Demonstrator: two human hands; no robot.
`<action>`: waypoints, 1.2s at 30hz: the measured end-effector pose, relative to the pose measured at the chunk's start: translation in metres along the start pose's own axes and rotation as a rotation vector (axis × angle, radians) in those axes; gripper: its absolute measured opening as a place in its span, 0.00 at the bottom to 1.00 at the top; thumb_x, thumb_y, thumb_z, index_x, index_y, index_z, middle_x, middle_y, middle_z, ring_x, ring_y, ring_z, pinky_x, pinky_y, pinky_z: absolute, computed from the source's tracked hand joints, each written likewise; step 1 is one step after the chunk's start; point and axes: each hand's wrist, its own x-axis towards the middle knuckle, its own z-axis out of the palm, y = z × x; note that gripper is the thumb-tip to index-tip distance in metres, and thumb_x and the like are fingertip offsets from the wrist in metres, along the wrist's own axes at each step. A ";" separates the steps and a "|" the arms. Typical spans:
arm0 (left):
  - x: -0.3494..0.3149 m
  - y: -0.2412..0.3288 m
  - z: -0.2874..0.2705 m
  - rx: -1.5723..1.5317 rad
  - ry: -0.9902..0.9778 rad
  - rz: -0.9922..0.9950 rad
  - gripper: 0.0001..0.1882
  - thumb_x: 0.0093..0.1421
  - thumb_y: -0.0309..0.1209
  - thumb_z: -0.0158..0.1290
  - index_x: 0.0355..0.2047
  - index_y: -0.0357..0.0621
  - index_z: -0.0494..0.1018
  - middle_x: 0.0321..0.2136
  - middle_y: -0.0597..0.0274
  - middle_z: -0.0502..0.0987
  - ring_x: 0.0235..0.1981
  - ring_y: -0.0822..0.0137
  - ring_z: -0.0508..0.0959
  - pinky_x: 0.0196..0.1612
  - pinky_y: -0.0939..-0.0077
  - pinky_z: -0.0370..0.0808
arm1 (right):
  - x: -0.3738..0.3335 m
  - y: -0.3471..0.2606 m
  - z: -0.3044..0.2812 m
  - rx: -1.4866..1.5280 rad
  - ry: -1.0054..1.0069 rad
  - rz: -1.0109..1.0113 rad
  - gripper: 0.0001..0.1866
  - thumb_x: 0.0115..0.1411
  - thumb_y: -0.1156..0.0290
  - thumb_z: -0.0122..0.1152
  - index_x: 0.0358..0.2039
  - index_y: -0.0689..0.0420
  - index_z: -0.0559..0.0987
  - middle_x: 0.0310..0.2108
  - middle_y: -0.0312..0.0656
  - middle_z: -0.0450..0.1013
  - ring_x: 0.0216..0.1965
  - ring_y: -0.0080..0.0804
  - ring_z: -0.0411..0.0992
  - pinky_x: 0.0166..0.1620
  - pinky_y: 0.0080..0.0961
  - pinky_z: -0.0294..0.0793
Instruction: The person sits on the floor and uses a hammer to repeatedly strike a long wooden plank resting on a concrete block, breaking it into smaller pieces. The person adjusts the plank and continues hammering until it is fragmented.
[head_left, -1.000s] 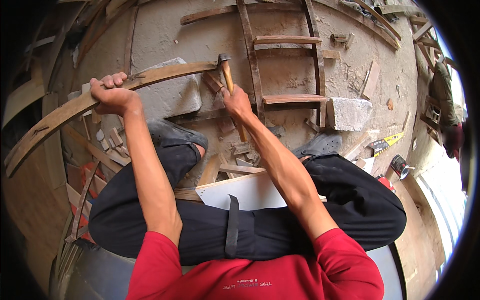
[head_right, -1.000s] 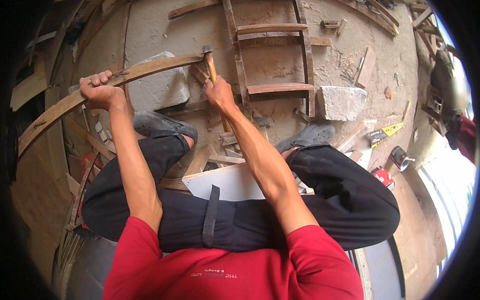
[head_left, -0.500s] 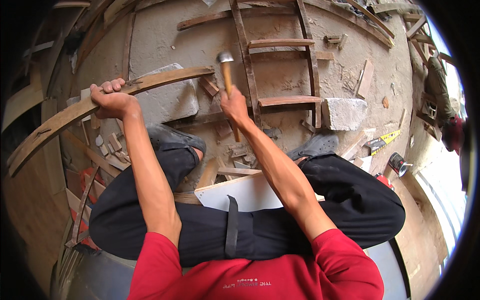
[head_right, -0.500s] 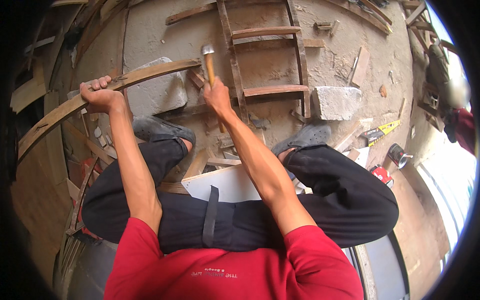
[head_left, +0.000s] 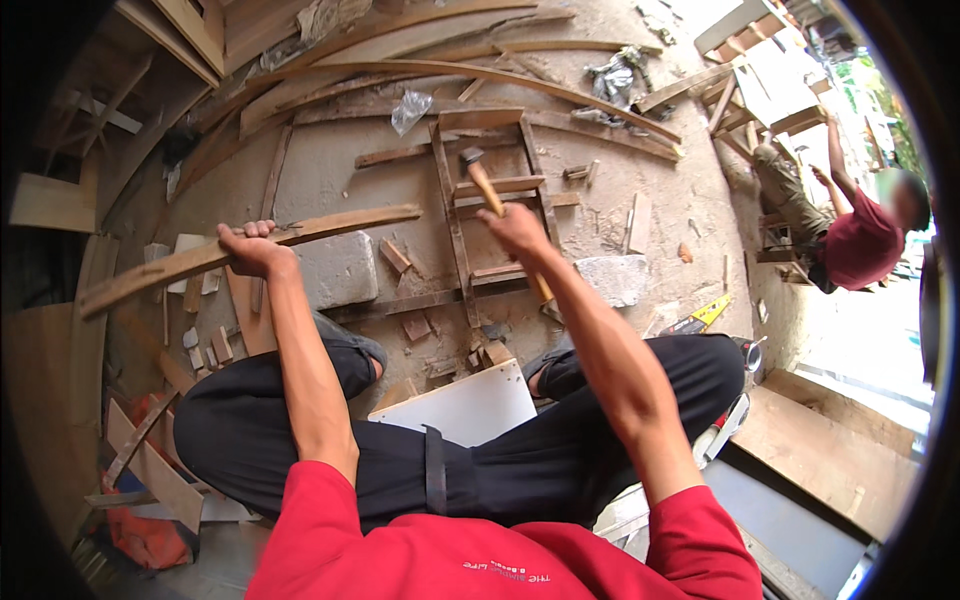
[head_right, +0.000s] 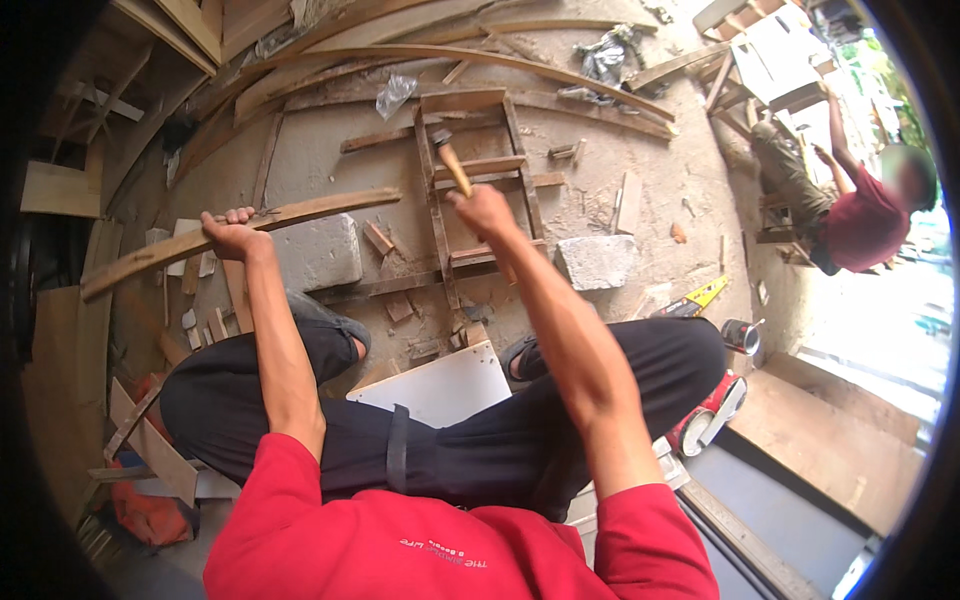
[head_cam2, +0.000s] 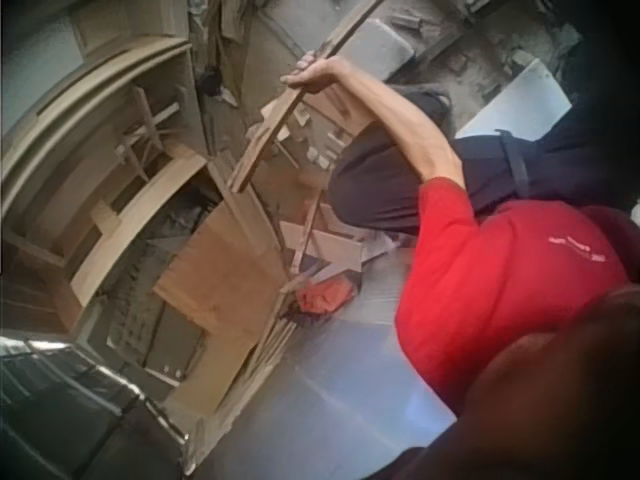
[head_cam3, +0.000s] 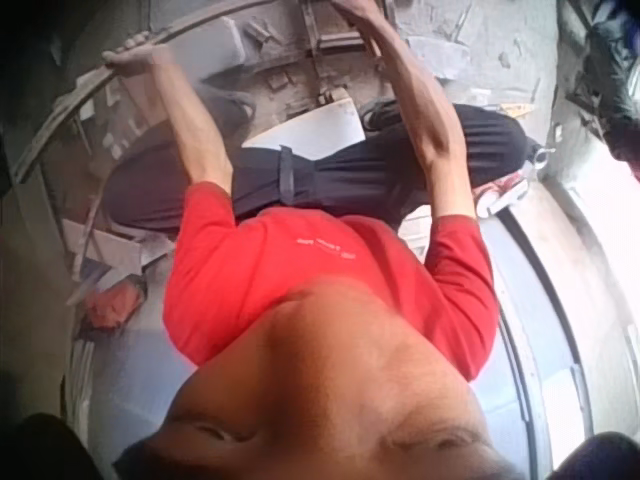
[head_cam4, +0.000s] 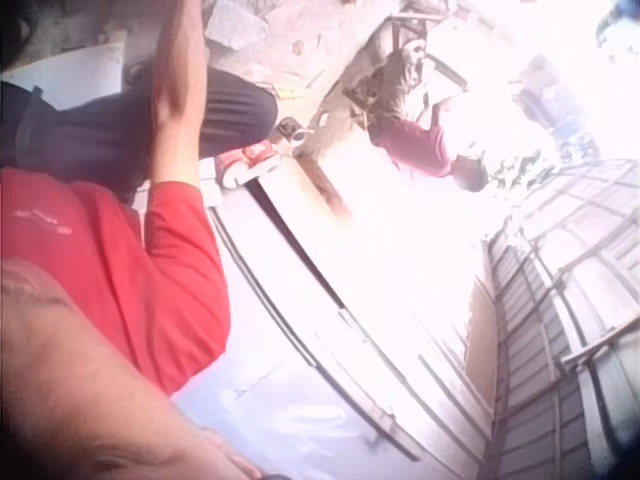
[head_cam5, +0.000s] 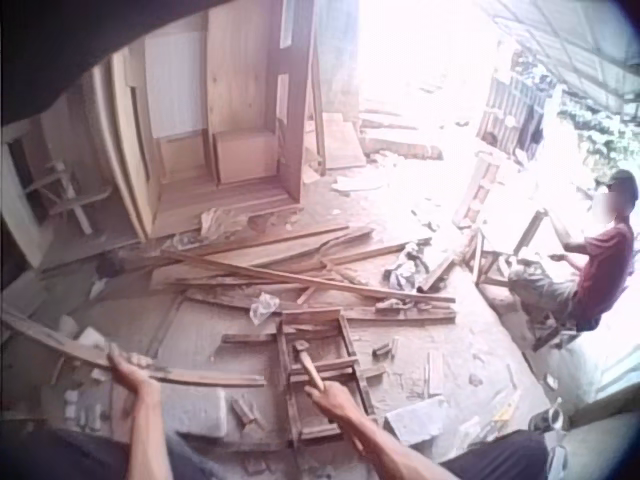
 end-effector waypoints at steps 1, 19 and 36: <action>-0.008 0.013 0.009 -0.071 0.015 -0.040 0.20 0.63 0.44 0.49 0.22 0.49 0.55 0.13 0.70 0.55 0.14 0.72 0.57 0.22 0.72 0.63 | -0.001 0.001 -0.027 -0.034 0.048 -0.026 0.24 0.60 0.52 0.61 0.29 0.66 0.78 0.16 0.42 0.72 0.16 0.31 0.73 0.19 0.32 0.72; -0.082 0.074 0.036 -0.593 -0.289 -0.699 0.23 0.68 0.46 0.38 0.18 0.52 0.54 0.13 0.73 0.54 0.16 0.72 0.60 0.25 0.75 0.66 | -0.218 -0.056 -0.186 0.912 0.124 -0.576 0.10 0.61 0.76 0.61 0.33 0.58 0.66 0.33 0.39 0.68 0.51 0.39 0.73 0.44 0.34 0.86; -0.134 0.082 0.090 -0.484 -0.402 -0.719 0.19 0.66 0.44 0.38 0.22 0.47 0.58 0.17 0.68 0.59 0.19 0.69 0.62 0.26 0.72 0.65 | -0.254 -0.012 -0.216 1.048 0.213 -0.541 0.10 0.59 0.77 0.63 0.36 0.60 0.69 0.41 0.47 0.73 0.43 0.33 0.76 0.45 0.34 0.84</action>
